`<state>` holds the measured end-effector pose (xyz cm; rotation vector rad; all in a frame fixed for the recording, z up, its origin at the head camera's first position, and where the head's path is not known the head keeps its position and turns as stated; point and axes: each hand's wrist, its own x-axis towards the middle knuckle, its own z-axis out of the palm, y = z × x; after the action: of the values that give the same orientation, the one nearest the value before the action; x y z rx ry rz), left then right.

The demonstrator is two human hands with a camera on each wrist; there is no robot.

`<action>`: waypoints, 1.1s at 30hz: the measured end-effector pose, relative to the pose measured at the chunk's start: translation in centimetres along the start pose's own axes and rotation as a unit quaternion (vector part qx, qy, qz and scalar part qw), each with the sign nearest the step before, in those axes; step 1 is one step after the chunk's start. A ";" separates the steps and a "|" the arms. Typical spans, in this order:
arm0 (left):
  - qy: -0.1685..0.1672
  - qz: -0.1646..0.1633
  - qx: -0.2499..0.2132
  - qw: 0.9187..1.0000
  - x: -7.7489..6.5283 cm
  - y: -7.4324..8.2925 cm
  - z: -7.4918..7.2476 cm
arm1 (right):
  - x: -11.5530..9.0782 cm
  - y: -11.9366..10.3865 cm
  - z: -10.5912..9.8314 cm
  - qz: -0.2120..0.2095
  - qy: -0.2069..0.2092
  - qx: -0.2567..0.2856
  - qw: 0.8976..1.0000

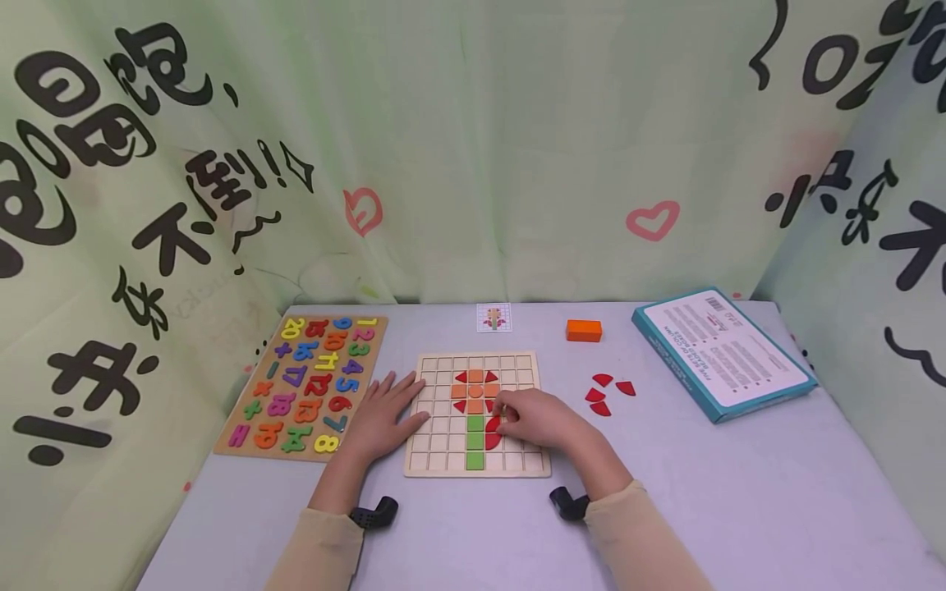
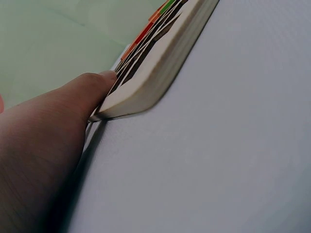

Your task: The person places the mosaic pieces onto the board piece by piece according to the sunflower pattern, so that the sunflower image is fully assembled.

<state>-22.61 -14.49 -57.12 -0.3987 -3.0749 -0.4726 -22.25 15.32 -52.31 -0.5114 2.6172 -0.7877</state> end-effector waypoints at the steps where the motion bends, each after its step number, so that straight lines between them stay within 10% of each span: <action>1: 0.000 0.000 -0.001 1.000 0.0 0.0 0.0 | 0.0 0.0 0.0 0.001 0.000 0.001 1.000; 33: -0.005 -0.003 -0.008 1.000 -0.1 0.2 -0.3 | -0.5 0.3 -0.3 0.011 0.017 0.008 1.000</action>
<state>-22.50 -14.40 -56.81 -0.3945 -3.0848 -0.4974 -21.96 15.90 -52.12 -0.4693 2.6399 -0.8164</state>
